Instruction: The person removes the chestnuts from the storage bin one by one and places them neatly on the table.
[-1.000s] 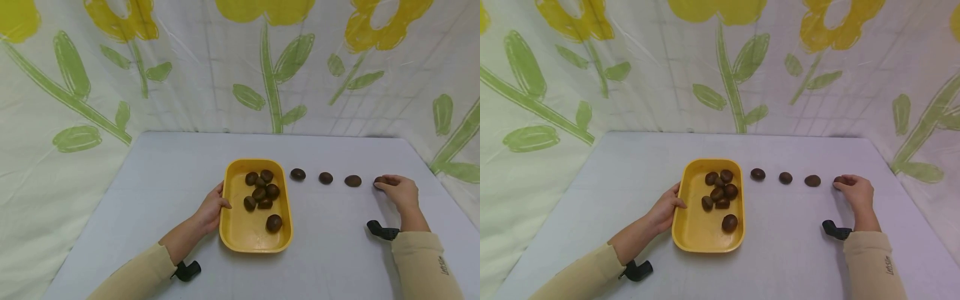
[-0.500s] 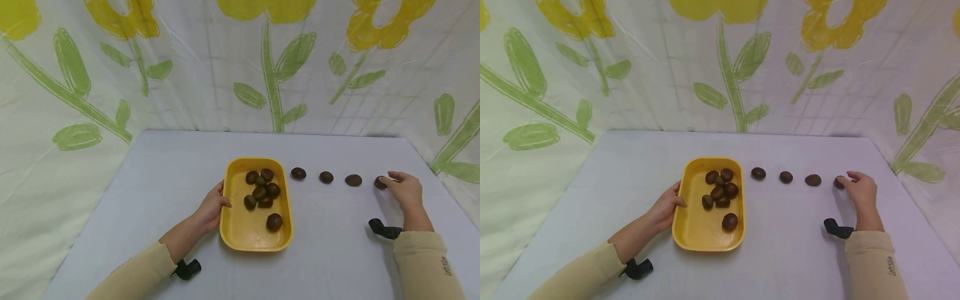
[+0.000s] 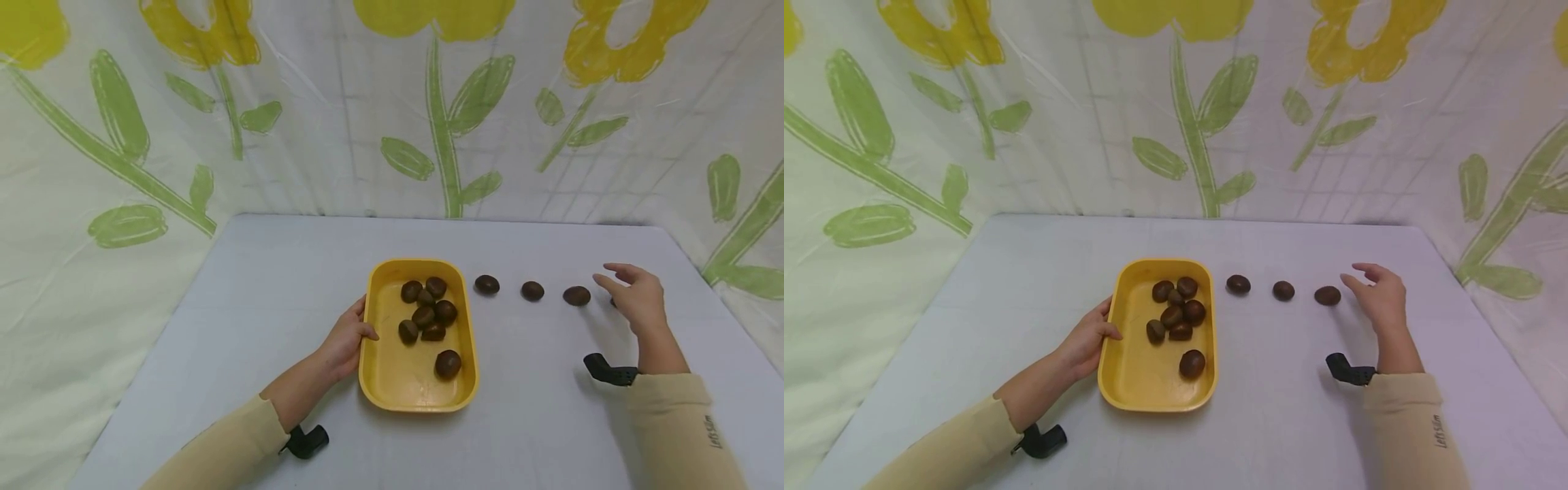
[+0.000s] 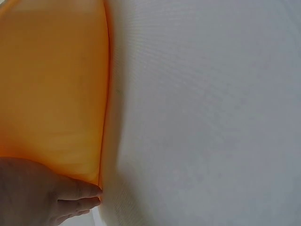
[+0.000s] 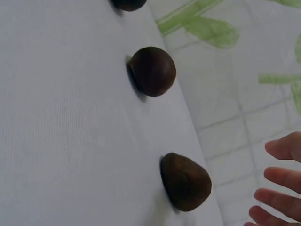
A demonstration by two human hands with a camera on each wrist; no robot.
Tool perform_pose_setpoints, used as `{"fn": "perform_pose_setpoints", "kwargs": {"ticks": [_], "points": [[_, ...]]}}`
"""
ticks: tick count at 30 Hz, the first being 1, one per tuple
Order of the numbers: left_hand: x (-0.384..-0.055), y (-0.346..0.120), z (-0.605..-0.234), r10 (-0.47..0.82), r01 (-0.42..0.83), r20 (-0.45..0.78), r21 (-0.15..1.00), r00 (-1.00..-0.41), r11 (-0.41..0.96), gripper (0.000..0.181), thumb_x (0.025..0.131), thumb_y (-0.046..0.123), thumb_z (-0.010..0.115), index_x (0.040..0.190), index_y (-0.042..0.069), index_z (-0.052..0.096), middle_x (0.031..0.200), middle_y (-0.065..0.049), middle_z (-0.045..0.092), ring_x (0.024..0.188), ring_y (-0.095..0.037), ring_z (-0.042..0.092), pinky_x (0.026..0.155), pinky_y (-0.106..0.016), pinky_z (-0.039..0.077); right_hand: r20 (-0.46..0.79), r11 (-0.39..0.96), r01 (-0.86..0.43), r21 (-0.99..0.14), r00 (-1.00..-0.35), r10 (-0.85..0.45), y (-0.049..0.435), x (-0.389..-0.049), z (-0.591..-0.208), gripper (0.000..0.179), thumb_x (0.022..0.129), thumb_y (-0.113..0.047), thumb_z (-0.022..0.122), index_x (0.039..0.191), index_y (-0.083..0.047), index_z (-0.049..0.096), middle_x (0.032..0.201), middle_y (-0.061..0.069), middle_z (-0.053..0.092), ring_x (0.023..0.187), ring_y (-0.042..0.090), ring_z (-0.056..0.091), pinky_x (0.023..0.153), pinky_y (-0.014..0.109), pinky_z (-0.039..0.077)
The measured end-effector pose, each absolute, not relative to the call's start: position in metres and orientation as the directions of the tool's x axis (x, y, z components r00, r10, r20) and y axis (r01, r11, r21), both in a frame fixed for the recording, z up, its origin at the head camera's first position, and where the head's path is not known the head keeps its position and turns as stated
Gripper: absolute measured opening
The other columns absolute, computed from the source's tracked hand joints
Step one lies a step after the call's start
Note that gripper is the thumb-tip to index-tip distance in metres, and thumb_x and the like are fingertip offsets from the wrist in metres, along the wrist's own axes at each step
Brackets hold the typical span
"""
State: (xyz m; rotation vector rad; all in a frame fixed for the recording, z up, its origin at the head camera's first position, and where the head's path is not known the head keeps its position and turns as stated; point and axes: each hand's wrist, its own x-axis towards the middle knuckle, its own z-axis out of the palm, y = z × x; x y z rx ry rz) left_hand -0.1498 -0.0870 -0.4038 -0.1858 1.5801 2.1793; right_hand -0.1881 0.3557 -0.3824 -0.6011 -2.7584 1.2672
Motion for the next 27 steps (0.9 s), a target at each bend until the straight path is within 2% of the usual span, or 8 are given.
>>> {"fn": "perform_pose_setpoints", "kwargs": {"ticks": [3, 9, 18, 27], "points": [[-0.150, -0.087, -0.404, 0.269, -0.423, -0.357, 0.870, -0.894, -0.253, 0.088, 0.071, -0.018, 0.036, 0.150, 0.008, 0.007, 0.155, -0.009, 0.018, 0.140, -0.027, 0.026, 0.114, -0.042, 0.023, -0.109, 0.593, 0.303, -0.746, -0.934, 0.341, 0.347, -0.191, -0.384, 0.066, 0.089, -0.043, 0.052, 0.138, -0.001, 0.041, 0.147, 0.027, 0.029, 0.132, 0.046, 0.031, 0.101, 0.057, 0.035], [-0.150, -0.087, -0.404, 0.272, -0.425, -0.357, 0.868, -0.894, -0.256, 0.088, 0.071, -0.018, 0.036, 0.150, 0.009, 0.007, 0.155, -0.009, 0.018, 0.140, -0.027, 0.026, 0.114, -0.042, 0.023, -0.112, 0.569, 0.305, -0.764, -0.931, 0.348, 0.332, -0.198, -0.389, 0.070, 0.083, -0.055, 0.055, 0.135, -0.008, 0.048, 0.147, 0.021, 0.033, 0.136, 0.039, 0.028, 0.100, 0.057, 0.037], [-0.150, -0.087, -0.404, 0.276, -0.422, -0.353, 0.869, -0.894, -0.256, 0.088, 0.072, -0.018, 0.035, 0.151, 0.009, 0.008, 0.155, -0.009, 0.018, 0.140, -0.027, 0.026, 0.114, -0.043, 0.024, -0.106, 0.560, 0.225, -0.797, -0.966, 0.237, 0.303, -0.201, -0.379, 0.055, 0.091, -0.037, 0.052, 0.132, 0.000, 0.050, 0.146, 0.025, 0.033, 0.135, 0.043, 0.027, 0.104, 0.057, 0.032], [-0.150, -0.088, -0.404, 0.278, -0.424, -0.352, 0.865, -0.894, -0.268, 0.088, 0.072, -0.018, 0.035, 0.151, 0.010, 0.008, 0.155, -0.009, 0.019, 0.139, -0.027, 0.026, 0.114, -0.043, 0.024, -0.110, 0.579, 0.179, -0.795, -0.982, 0.152, 0.281, -0.206, -0.375, 0.054, 0.091, -0.038, 0.053, 0.131, -0.002, 0.050, 0.138, 0.025, 0.044, 0.127, 0.041, 0.038, 0.100, 0.055, 0.037]]}}
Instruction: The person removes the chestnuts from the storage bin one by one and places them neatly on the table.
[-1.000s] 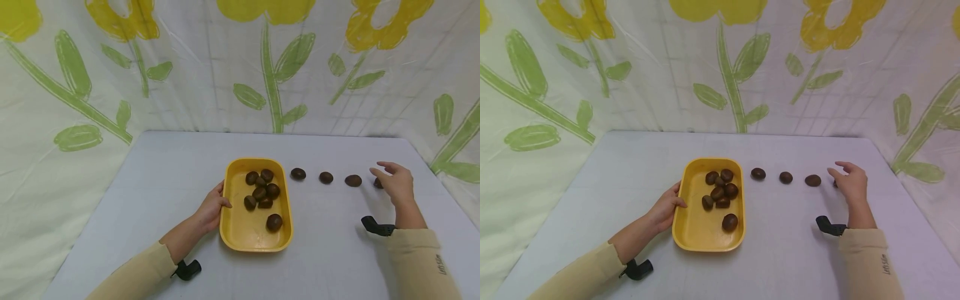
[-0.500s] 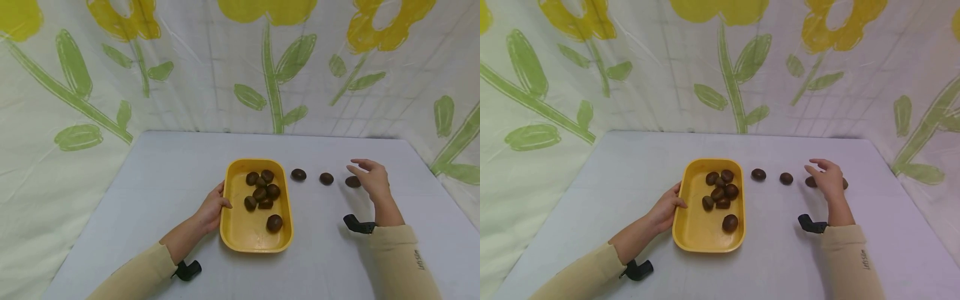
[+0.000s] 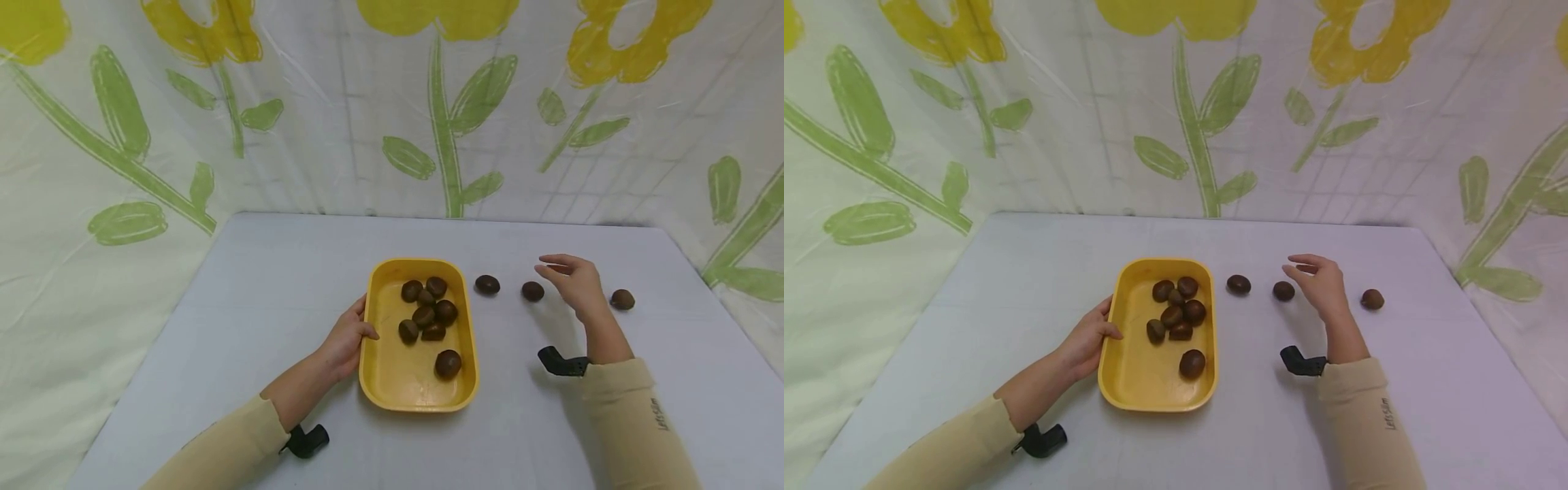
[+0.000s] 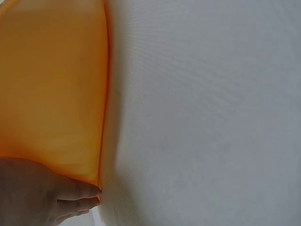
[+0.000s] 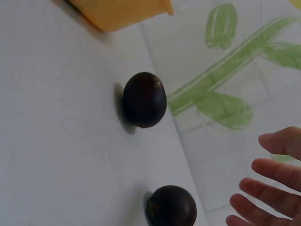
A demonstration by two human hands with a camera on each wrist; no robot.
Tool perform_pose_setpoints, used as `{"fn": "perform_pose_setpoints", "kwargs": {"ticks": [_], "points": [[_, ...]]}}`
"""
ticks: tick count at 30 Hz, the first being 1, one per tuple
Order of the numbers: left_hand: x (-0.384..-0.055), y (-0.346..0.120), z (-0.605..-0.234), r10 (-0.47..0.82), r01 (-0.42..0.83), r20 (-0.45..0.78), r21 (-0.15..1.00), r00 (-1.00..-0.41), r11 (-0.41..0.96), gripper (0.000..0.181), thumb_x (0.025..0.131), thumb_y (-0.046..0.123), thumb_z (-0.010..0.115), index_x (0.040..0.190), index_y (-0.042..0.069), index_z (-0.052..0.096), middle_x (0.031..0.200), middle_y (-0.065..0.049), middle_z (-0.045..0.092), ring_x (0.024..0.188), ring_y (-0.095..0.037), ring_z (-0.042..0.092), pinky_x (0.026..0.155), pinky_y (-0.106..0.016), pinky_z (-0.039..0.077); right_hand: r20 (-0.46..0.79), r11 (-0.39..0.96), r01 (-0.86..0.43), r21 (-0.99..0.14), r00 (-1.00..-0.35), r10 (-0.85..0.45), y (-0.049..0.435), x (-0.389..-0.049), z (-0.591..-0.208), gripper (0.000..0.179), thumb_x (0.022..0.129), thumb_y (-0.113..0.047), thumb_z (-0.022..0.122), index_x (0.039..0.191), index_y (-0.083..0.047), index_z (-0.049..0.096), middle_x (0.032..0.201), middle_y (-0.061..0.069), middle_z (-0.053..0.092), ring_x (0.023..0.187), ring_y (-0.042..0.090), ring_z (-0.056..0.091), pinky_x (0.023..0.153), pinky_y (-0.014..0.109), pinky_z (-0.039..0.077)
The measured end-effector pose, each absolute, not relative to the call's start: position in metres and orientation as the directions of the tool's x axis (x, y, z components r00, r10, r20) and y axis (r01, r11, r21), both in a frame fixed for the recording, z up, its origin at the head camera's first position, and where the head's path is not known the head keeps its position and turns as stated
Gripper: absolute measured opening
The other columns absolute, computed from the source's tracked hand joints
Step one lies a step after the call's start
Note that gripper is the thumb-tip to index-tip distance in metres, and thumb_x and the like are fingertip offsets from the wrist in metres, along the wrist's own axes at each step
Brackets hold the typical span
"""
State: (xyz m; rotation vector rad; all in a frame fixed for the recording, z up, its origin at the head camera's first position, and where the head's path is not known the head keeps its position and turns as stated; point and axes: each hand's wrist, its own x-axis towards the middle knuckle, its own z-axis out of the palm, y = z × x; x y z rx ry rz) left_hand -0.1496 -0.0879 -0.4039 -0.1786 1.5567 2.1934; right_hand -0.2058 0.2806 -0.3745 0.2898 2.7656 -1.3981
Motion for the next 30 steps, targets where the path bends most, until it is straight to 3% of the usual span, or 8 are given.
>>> {"fn": "perform_pose_setpoints", "kwargs": {"ticks": [5, 14, 30], "points": [[-0.150, -0.088, -0.404, 0.266, -0.425, -0.358, 0.867, -0.895, -0.260, 0.088, 0.072, -0.018, 0.035, 0.151, 0.010, 0.008, 0.155, -0.008, 0.019, 0.139, -0.026, 0.027, 0.114, -0.041, 0.024, -0.100, 0.567, 0.113, -0.816, -0.993, 0.055, 0.263, -0.209, -0.365, 0.057, 0.090, -0.038, 0.054, 0.134, -0.001, 0.047, 0.138, 0.022, 0.045, 0.123, 0.040, 0.045, 0.102, 0.057, 0.034], [-0.149, -0.088, -0.403, 0.268, -0.427, -0.360, 0.866, -0.894, -0.261, 0.089, 0.071, -0.018, 0.035, 0.151, 0.010, 0.007, 0.155, -0.009, 0.019, 0.139, -0.027, 0.026, 0.114, -0.042, 0.024, -0.083, 0.520, 0.012, -0.854, -0.990, -0.113, 0.230, -0.217, -0.344, 0.051, 0.094, -0.032, 0.051, 0.134, -0.002, 0.046, 0.137, 0.018, 0.048, 0.123, 0.031, 0.049, 0.093, 0.034, 0.048], [-0.150, -0.088, -0.404, 0.283, -0.418, -0.344, 0.869, -0.895, -0.265, 0.087, 0.072, -0.018, 0.034, 0.150, 0.009, 0.007, 0.155, -0.009, 0.018, 0.140, -0.027, 0.025, 0.114, -0.042, 0.023, -0.101, 0.517, -0.080, -0.852, -0.944, -0.314, 0.171, -0.226, -0.332, 0.043, 0.093, -0.021, 0.053, 0.131, -0.001, 0.049, 0.134, 0.018, 0.049, 0.119, 0.034, 0.052, 0.091, 0.042, 0.050]]}}
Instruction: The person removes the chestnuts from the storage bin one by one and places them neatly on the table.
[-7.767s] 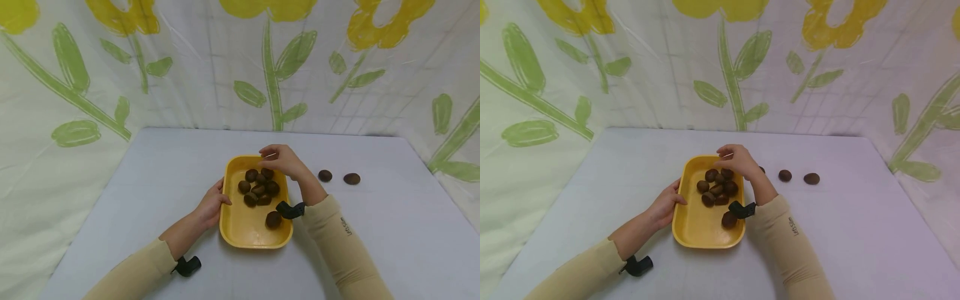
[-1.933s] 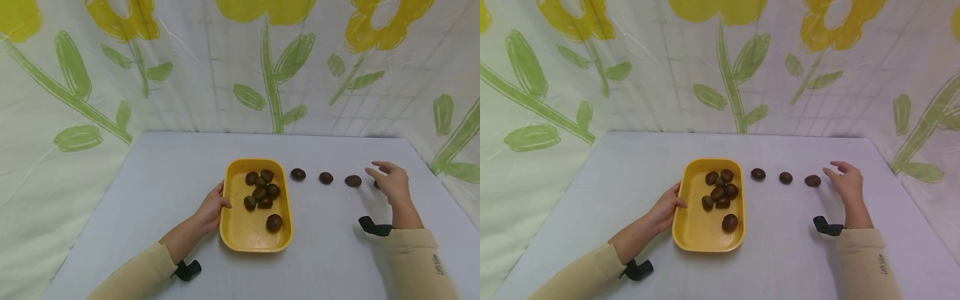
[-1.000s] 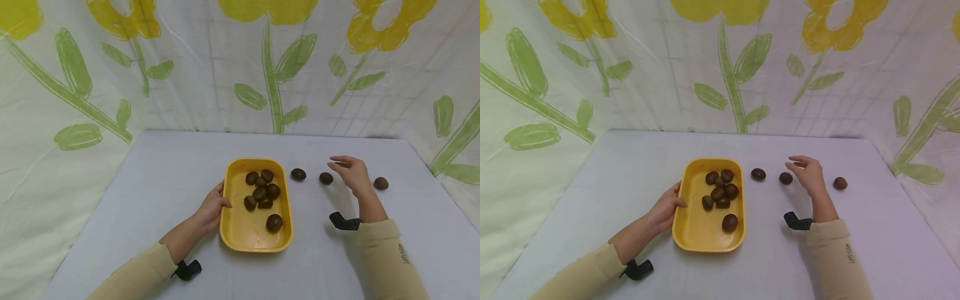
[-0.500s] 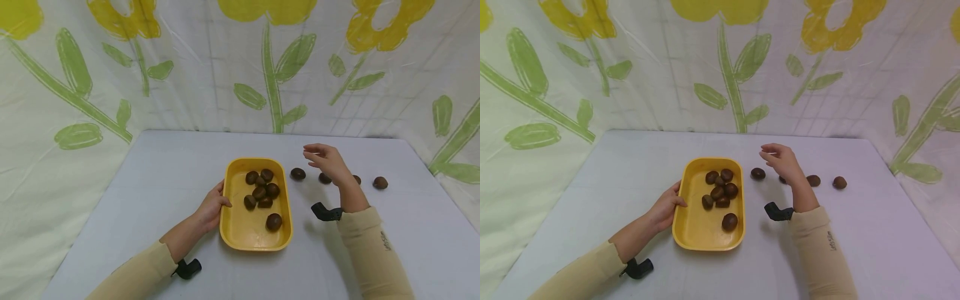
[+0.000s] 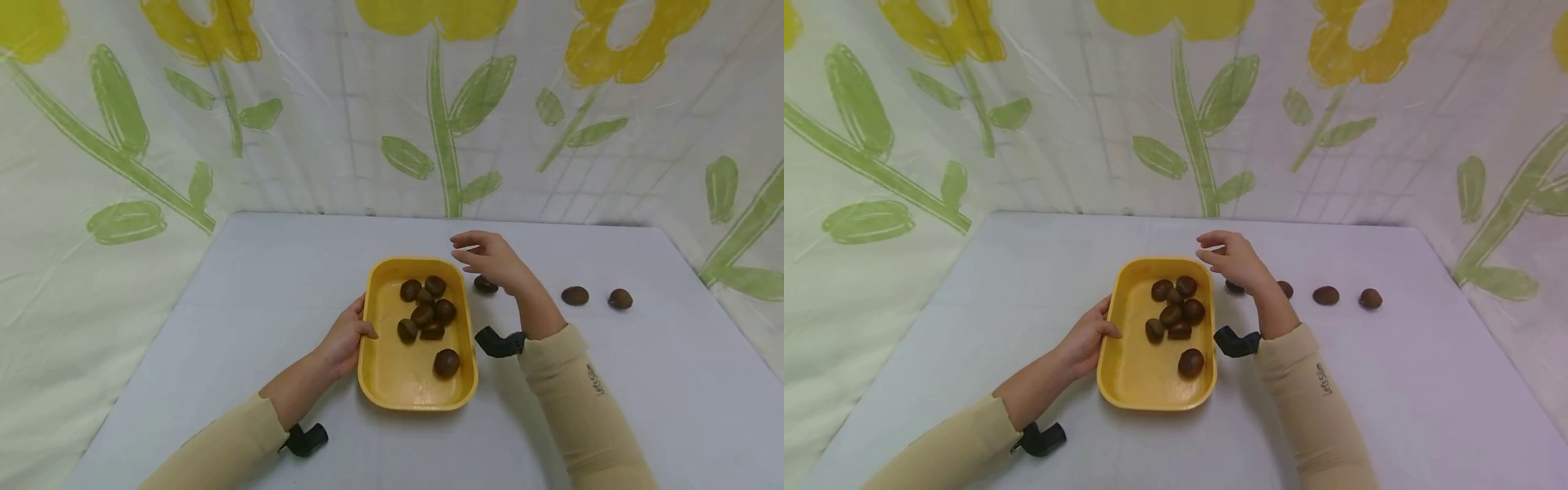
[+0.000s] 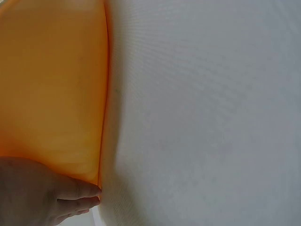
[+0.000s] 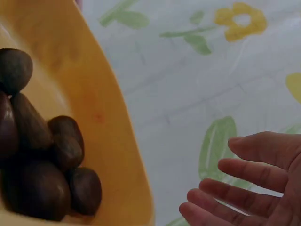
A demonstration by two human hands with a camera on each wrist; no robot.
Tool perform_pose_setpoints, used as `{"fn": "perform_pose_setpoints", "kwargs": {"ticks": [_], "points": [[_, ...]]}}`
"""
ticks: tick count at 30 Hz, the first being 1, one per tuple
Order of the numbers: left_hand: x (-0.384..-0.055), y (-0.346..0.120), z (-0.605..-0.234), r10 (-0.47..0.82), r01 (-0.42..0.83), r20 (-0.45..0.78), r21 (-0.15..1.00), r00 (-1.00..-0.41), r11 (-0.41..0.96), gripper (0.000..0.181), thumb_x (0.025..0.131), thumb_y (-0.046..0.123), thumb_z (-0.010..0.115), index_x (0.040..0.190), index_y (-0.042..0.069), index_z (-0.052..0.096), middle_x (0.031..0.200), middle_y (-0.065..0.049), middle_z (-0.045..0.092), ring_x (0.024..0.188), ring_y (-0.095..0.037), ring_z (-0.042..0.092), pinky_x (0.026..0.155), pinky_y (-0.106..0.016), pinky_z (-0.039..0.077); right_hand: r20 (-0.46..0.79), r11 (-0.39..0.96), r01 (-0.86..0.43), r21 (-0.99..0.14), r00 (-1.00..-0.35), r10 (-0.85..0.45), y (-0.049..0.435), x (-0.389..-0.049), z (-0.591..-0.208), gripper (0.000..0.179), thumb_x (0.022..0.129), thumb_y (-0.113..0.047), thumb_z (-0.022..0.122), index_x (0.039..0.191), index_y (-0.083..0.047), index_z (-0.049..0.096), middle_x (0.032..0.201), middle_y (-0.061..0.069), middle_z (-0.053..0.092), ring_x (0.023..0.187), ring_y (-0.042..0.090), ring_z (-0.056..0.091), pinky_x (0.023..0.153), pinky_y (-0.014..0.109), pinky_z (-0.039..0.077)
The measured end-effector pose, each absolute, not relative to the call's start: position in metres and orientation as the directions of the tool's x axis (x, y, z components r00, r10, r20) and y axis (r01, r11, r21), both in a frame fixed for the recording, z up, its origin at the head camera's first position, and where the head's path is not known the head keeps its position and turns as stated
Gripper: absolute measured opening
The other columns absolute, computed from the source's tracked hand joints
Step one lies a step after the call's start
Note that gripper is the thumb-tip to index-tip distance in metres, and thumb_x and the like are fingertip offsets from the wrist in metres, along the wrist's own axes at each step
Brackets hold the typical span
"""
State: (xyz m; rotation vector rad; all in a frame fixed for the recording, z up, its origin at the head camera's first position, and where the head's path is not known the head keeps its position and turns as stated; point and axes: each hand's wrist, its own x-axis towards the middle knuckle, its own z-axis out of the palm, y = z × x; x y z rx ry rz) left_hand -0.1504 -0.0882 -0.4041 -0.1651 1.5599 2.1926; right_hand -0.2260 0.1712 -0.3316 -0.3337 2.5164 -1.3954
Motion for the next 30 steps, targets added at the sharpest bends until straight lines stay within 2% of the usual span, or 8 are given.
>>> {"fn": "perform_pose_setpoints", "kwargs": {"ticks": [8, 15, 24, 30], "points": [[-0.151, -0.088, -0.404, 0.291, -0.413, -0.337, 0.873, -0.895, -0.259, 0.087, 0.072, -0.018, 0.034, 0.150, 0.007, 0.007, 0.155, -0.011, 0.018, 0.140, -0.029, 0.025, 0.114, -0.043, 0.023, -0.147, 0.561, -0.114, -0.820, -0.905, -0.399, 0.139, -0.227, -0.335, 0.041, 0.091, -0.022, 0.056, 0.127, -0.003, 0.054, 0.131, 0.018, 0.052, 0.115, 0.033, 0.055, 0.090, 0.041, 0.050], [-0.151, -0.089, -0.405, 0.280, -0.415, -0.347, 0.876, -0.895, -0.244, 0.086, 0.073, -0.018, 0.034, 0.150, 0.007, 0.008, 0.155, -0.011, 0.018, 0.140, -0.028, 0.025, 0.114, -0.042, 0.023, -0.220, 0.593, -0.086, -0.801, -0.879, -0.424, 0.115, -0.233, -0.343, 0.041, 0.091, -0.022, 0.057, 0.125, -0.001, 0.056, 0.126, 0.017, 0.054, 0.108, 0.032, 0.058, 0.087, 0.038, 0.052], [-0.150, -0.089, -0.406, 0.285, -0.423, -0.349, 0.868, -0.893, -0.261, 0.086, 0.072, -0.018, 0.034, 0.150, 0.008, 0.009, 0.154, -0.012, 0.020, 0.139, -0.029, 0.027, 0.114, -0.044, 0.024, -0.254, 0.721, -0.163, -0.674, -0.865, -0.433, 0.091, -0.237, -0.351, 0.040, 0.088, -0.023, 0.060, 0.120, 0.000, 0.059, 0.119, 0.016, 0.060, 0.107, 0.027, 0.055, 0.093, 0.038, 0.046], [-0.150, -0.089, -0.404, 0.289, -0.424, -0.346, 0.862, -0.893, -0.278, 0.085, 0.073, -0.017, 0.034, 0.150, 0.009, 0.009, 0.154, -0.011, 0.022, 0.139, -0.028, 0.028, 0.114, -0.043, 0.024, -0.253, 0.766, -0.186, -0.615, -0.874, -0.416, 0.083, -0.238, -0.355, 0.041, 0.087, -0.023, 0.062, 0.119, 0.001, 0.059, 0.118, 0.017, 0.061, 0.107, 0.028, 0.057, 0.093, 0.038, 0.047]]}}
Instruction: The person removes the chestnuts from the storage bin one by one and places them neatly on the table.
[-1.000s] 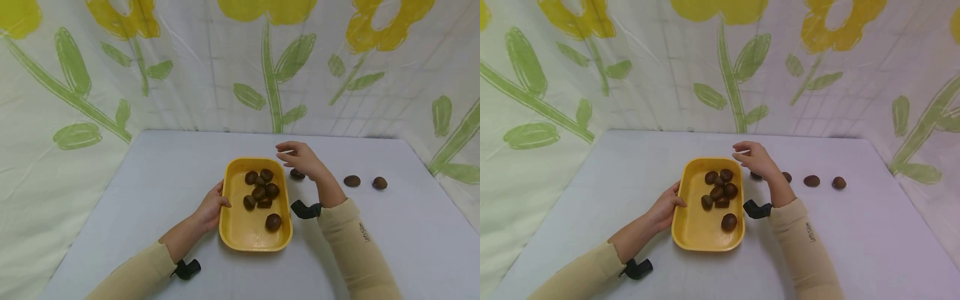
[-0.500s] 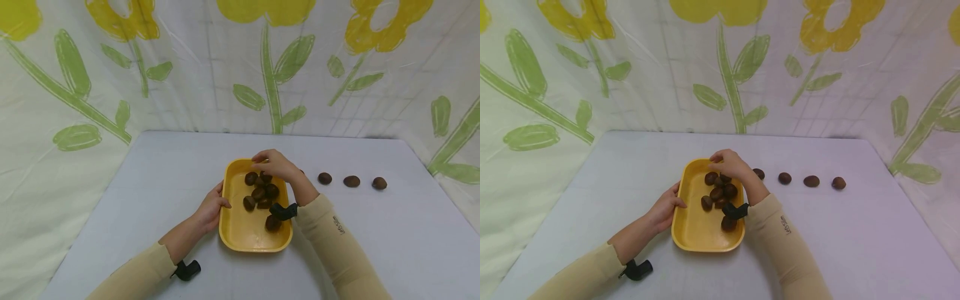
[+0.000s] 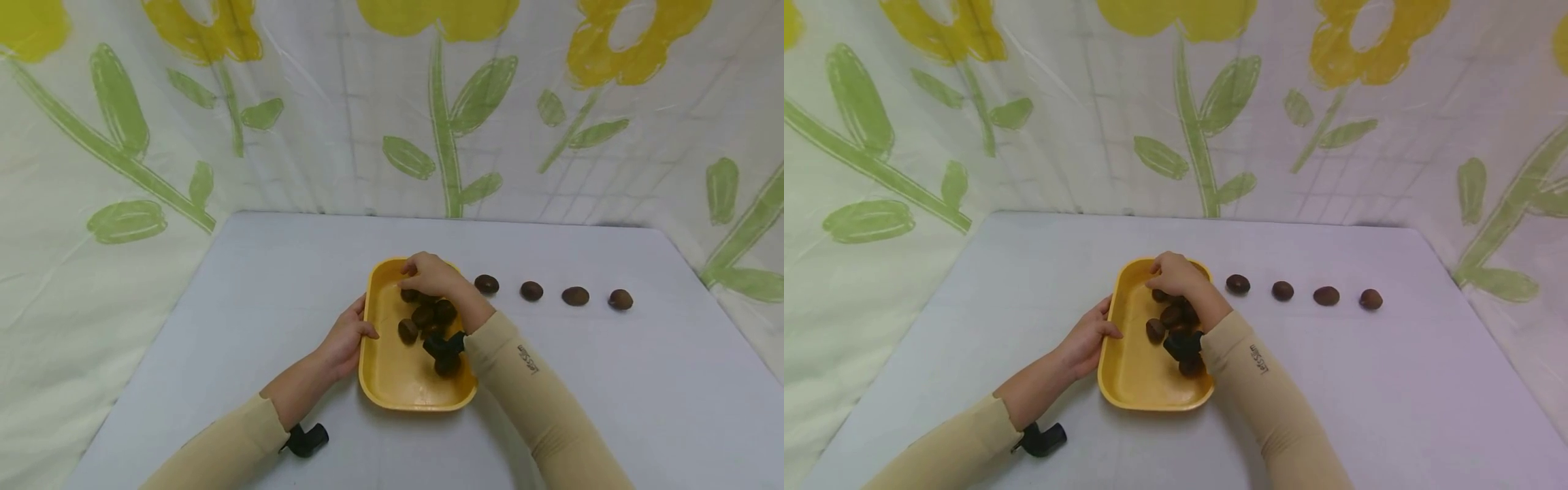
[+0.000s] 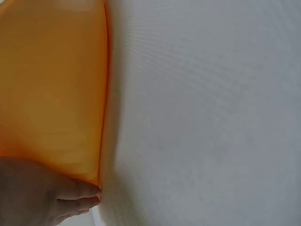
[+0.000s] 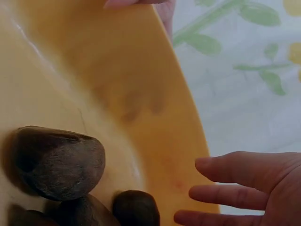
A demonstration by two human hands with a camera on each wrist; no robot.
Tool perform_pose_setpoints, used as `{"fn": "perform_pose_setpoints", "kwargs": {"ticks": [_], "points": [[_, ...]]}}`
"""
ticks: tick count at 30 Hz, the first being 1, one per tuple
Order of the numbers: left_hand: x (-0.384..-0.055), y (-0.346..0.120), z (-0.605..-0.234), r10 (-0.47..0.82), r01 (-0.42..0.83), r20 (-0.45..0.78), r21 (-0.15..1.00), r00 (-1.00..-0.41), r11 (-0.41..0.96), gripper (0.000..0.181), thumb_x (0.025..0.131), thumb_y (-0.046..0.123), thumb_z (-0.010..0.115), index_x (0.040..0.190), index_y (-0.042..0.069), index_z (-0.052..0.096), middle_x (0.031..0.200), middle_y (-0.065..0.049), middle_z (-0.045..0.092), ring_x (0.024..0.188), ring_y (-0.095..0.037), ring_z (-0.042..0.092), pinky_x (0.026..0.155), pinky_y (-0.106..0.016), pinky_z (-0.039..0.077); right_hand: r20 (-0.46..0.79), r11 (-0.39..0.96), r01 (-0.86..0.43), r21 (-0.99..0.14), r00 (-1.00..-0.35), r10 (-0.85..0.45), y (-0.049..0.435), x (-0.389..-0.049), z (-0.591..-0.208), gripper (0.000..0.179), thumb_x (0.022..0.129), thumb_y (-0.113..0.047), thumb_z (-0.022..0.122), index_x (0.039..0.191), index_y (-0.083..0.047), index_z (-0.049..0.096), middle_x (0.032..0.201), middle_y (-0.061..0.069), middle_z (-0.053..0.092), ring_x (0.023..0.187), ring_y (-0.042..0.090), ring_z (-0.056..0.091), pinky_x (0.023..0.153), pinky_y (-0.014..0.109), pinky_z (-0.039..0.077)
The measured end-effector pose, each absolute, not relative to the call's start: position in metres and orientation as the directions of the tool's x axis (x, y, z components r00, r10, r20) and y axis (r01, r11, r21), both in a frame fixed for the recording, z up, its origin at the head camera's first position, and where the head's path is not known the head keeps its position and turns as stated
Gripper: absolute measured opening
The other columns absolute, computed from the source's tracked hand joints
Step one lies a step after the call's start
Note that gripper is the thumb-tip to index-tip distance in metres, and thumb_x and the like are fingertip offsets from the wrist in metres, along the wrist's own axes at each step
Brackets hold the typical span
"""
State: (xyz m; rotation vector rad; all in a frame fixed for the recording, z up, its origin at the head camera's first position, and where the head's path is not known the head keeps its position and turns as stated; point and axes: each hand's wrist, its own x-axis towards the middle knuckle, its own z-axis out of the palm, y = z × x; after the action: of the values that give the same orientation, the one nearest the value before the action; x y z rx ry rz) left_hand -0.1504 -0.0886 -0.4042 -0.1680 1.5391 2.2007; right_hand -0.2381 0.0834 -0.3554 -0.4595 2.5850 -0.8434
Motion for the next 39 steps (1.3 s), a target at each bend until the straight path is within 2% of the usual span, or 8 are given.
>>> {"fn": "perform_pose_setpoints", "kwargs": {"ticks": [11, 13, 16, 19, 23, 30, 35, 39], "points": [[-0.150, -0.089, -0.404, 0.308, -0.412, -0.325, 0.867, -0.894, -0.281, 0.085, 0.074, -0.018, 0.034, 0.150, 0.009, 0.008, 0.154, -0.010, 0.020, 0.140, -0.028, 0.026, 0.114, -0.044, 0.023, -0.265, 0.809, -0.212, -0.549, -0.873, -0.409, 0.072, -0.244, -0.360, 0.040, 0.085, -0.019, 0.063, 0.118, 0.003, 0.060, 0.118, 0.018, 0.061, 0.103, 0.028, 0.059, 0.089, 0.037, 0.050], [-0.150, -0.089, -0.404, 0.314, -0.412, -0.322, 0.865, -0.893, -0.285, 0.085, 0.074, -0.018, 0.034, 0.150, 0.009, 0.008, 0.155, -0.010, 0.020, 0.140, -0.028, 0.026, 0.114, -0.044, 0.023, -0.265, 0.809, -0.221, -0.545, -0.870, -0.416, 0.070, -0.245, -0.361, 0.036, 0.085, -0.018, 0.063, 0.114, 0.003, 0.062, 0.111, 0.016, 0.064, 0.093, 0.024, 0.060, 0.082, 0.032, 0.051], [-0.150, -0.089, -0.403, 0.321, -0.413, -0.318, 0.863, -0.892, -0.291, 0.086, 0.073, -0.018, 0.034, 0.150, 0.010, 0.008, 0.155, -0.010, 0.019, 0.140, -0.029, 0.024, 0.114, -0.045, 0.022, -0.286, 0.811, -0.236, -0.535, -0.853, -0.437, 0.068, -0.245, -0.364, 0.027, 0.083, -0.015, 0.063, 0.101, 0.005, 0.065, 0.085, 0.012, 0.062, 0.069, 0.017, 0.052, 0.063, 0.024, 0.045], [-0.151, -0.089, -0.404, 0.320, -0.415, -0.321, 0.863, -0.891, -0.289, 0.086, 0.073, -0.018, 0.034, 0.150, 0.010, 0.008, 0.155, -0.009, 0.018, 0.141, -0.028, 0.023, 0.114, -0.044, 0.022, -0.305, 0.812, -0.256, -0.524, -0.834, -0.460, 0.063, -0.244, -0.368, 0.025, 0.081, -0.014, 0.066, 0.098, 0.005, 0.067, 0.080, 0.009, 0.061, 0.063, 0.014, 0.047, 0.056, 0.021, 0.040], [-0.150, -0.089, -0.404, 0.308, -0.415, -0.328, 0.866, -0.893, -0.279, 0.086, 0.073, -0.018, 0.034, 0.150, 0.010, 0.008, 0.155, -0.010, 0.018, 0.141, -0.028, 0.024, 0.114, -0.043, 0.022, -0.294, 0.805, -0.290, -0.517, -0.823, -0.485, 0.055, -0.242, -0.373, 0.034, 0.077, -0.014, 0.072, 0.106, 0.002, 0.067, 0.098, 0.013, 0.068, 0.075, 0.017, 0.056, 0.065, 0.022, 0.048], [-0.149, -0.089, -0.404, 0.313, -0.421, -0.331, 0.860, -0.890, -0.289, 0.085, 0.074, -0.018, 0.033, 0.150, 0.009, 0.008, 0.155, -0.011, 0.018, 0.140, -0.029, 0.025, 0.114, -0.043, 0.022, -0.260, 0.812, -0.342, -0.473, -0.827, -0.499, 0.047, -0.241, -0.382, 0.028, 0.073, -0.010, 0.075, 0.098, -0.001, 0.067, 0.092, 0.011, 0.066, 0.076, 0.018, 0.055, 0.066, 0.024, 0.049], [-0.149, -0.089, -0.406, 0.313, -0.422, -0.330, 0.856, -0.890, -0.297, 0.086, 0.073, -0.018, 0.033, 0.150, 0.009, 0.007, 0.155, -0.010, 0.018, 0.140, -0.029, 0.024, 0.115, -0.043, 0.021, -0.264, 0.785, -0.318, -0.531, -0.818, -0.510, 0.049, -0.240, -0.381, 0.028, 0.073, -0.011, 0.074, 0.098, -0.002, 0.067, 0.091, 0.010, 0.066, 0.076, 0.017, 0.056, 0.067, 0.024, 0.050], [-0.150, -0.089, -0.406, 0.312, -0.417, -0.326, 0.860, -0.892, -0.294, 0.086, 0.073, -0.018, 0.034, 0.150, 0.009, 0.008, 0.155, -0.009, 0.017, 0.141, -0.028, 0.023, 0.115, -0.042, 0.021, -0.259, 0.753, -0.312, -0.580, -0.806, -0.533, 0.051, -0.240, -0.373, 0.027, 0.074, -0.011, 0.072, 0.100, -0.003, 0.066, 0.095, 0.009, 0.066, 0.081, 0.018, 0.058, 0.072, 0.026, 0.051]]}}
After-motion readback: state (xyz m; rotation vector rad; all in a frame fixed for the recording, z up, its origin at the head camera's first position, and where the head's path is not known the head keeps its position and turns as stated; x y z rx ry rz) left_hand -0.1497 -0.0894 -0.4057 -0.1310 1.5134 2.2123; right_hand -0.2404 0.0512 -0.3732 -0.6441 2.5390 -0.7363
